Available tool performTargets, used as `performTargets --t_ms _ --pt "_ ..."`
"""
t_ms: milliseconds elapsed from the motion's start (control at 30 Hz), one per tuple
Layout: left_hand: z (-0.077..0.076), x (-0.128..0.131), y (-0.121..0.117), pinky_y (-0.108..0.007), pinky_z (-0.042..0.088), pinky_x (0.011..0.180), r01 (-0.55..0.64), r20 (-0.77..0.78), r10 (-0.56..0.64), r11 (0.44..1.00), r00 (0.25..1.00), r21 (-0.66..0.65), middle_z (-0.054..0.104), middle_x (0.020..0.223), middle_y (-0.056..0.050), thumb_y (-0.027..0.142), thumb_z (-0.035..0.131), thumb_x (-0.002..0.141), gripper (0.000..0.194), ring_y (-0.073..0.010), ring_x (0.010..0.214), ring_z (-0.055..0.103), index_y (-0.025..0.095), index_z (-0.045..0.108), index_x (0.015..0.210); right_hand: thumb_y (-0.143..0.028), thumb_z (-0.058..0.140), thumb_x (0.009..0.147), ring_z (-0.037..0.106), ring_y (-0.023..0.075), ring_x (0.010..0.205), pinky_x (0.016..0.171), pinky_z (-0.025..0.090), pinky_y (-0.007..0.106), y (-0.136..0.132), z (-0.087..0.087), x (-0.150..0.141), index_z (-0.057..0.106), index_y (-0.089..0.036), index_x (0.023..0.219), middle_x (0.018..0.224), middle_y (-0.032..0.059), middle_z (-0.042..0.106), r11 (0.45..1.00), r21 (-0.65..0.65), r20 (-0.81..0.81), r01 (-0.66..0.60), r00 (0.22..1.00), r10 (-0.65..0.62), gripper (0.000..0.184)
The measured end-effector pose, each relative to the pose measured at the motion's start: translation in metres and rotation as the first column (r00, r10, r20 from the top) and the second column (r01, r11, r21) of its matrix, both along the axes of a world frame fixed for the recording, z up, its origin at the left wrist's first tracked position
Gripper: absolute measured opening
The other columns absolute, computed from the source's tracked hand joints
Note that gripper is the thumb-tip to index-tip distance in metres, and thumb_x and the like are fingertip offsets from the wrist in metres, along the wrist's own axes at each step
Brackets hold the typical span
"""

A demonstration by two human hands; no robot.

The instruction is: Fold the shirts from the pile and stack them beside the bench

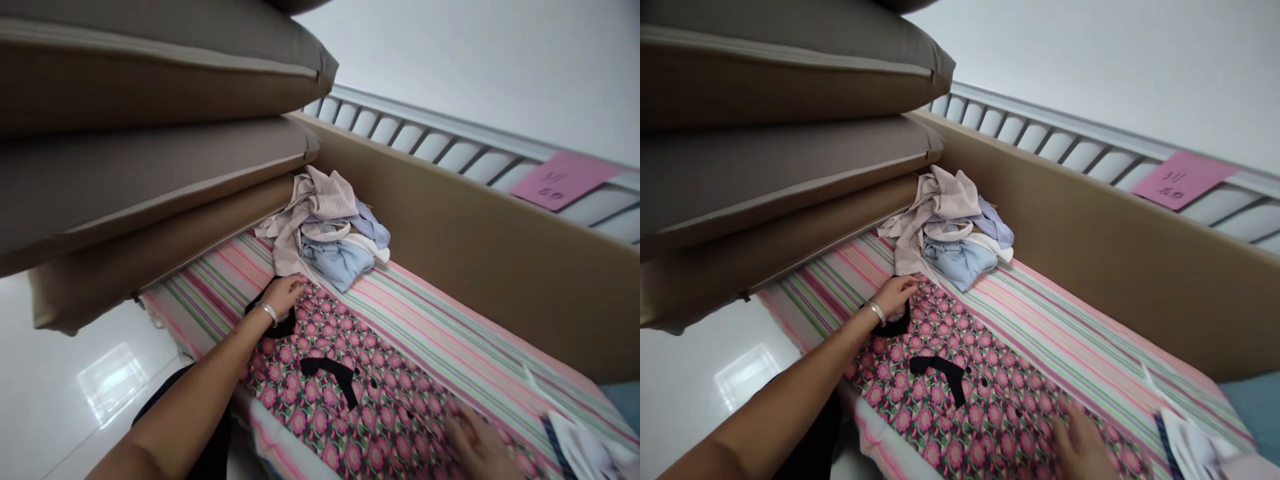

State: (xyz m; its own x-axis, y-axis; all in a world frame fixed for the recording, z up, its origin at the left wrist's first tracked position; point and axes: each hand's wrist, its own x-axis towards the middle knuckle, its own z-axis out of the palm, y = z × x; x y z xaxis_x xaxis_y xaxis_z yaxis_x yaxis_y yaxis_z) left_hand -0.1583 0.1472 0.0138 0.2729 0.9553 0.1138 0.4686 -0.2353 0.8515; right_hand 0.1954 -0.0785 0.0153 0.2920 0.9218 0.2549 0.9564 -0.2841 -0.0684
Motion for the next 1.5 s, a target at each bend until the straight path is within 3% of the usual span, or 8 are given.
performTargets --t_ms 133,300,533,867,1133,1267,1367,1500 --pt "-0.008 0.003 0.003 -0.025 0.044 0.085 0.072 0.059 -0.077 0.995 0.995 0.07 0.067 0.103 -0.003 0.028 0.044 0.085 0.03 -0.0152 0.094 0.06 0.017 0.062 0.106 -0.041 0.041 0.085 0.044 0.0233 0.121 0.102 0.036 0.044 0.041 -0.013 -0.106 0.052 -0.019 0.12 0.127 0.0084 0.052 0.921 -0.098 -0.149 -0.378 0.92 0.362 0.043" --pt "-0.016 0.005 -0.001 -0.03 0.04 0.09 0.218 -0.244 -0.192 0.972 0.951 0.087 0.065 0.107 -0.004 0.036 0.049 0.083 0.028 -0.0193 0.101 0.058 0.022 0.062 0.104 -0.039 0.052 0.078 0.037 0.0256 0.126 0.104 0.03 0.048 0.065 -0.023 -0.191 0.037 -0.022 0.133 0.138 0.0079 0.041 0.879 -0.095 -0.188 -0.467 0.876 0.445 0.059" --pt "-0.018 0.008 0.007 -0.029 0.041 0.088 0.245 -0.351 -0.204 0.967 0.914 0.076 0.066 0.106 -0.005 0.038 0.044 0.086 0.029 -0.0198 0.101 0.058 0.022 0.063 0.102 -0.01 0.04 0.074 0.05 0.022 0.111 0.099 0.034 0.045 0.078 -0.02 -0.193 0.061 -0.022 0.11 0.119 0.0069 0.058 0.928 -0.002 -0.284 -0.372 0.89 0.356 0.043" --pt "-0.019 0.009 0.009 -0.028 0.042 0.086 0.242 -0.353 -0.208 0.969 0.912 0.055 0.066 0.106 -0.006 0.038 0.044 0.086 0.03 -0.0189 0.1 0.059 0.02 0.063 0.102 -0.049 0.041 0.081 0.056 0.0173 0.06 0.058 0.042 0.028 0.114 0.022 -0.174 0.067 -0.016 0.083 0.063 0.001 0.063 0.998 0.015 -0.671 -0.056 0.74 0.052 0.042" --pt "-0.02 0.009 0.009 -0.027 0.041 0.085 0.244 -0.374 -0.208 0.968 0.904 0.051 0.066 0.105 -0.005 0.038 0.045 0.086 0.03 -0.0181 0.099 0.059 0.021 0.062 0.103 -0.043 0.041 0.084 0.051 0.0205 0.113 0.099 0.037 0.037 0.057 0.011 -0.207 0.058 -0.024 0.116 0.122 0.0058 0.058 0.895 -0.165 -0.559 -0.414 0.787 0.261 0.04" --pt "-0.013 0.011 0.002 -0.032 0.041 0.086 0.243 -0.476 -0.164 0.964 0.864 0.109 0.065 0.106 -0.008 0.038 0.043 0.086 0.031 -0.0214 0.101 0.058 0.02 0.062 0.104 -0.042 0.04 0.084 0.052 0.0198 0.112 0.1 0.037 0.038 0.014 0.005 -0.166 0.061 -0.023 0.11 0.117 0.0062 0.061 0.96 -0.084 -0.541 -0.268 0.821 0.182 0.039" --pt "-0.007 0.022 -0.014 -0.037 0.037 0.092 0.235 -0.509 -0.095 0.947 0.855 0.219 0.062 0.111 -0.009 0.036 0.045 0.085 0.032 -0.0236 0.107 0.053 0.019 0.059 0.108 -0.046 0.044 0.078 0.055 0.0223 0.107 0.098 0.039 0.039 -0.036 0.001 -0.093 0.064 -0.02 0.102 0.111 0.0083 0.064 0.998 0.024 -0.521 0.055 0.853 -0.035 0.041" --pt "-0.015 0.053 -0.06 -0.042 0.026 0.104 0.312 -0.447 -0.123 0.872 0.886 0.378 0.05 0.13 -0.01 0.037 0.046 0.085 0.04 -0.025 0.125 0.038 0.019 0.052 0.121 -0.05 0.048 0.066 0.053 0.0276 0.111 0.097 0.04 0.041 -0.131 -0.013 0.019 0.061 -0.018 0.101 0.114 0.0117 0.061 0.849 -0.043 -0.528 0.527 0.71 -0.467 0.049"
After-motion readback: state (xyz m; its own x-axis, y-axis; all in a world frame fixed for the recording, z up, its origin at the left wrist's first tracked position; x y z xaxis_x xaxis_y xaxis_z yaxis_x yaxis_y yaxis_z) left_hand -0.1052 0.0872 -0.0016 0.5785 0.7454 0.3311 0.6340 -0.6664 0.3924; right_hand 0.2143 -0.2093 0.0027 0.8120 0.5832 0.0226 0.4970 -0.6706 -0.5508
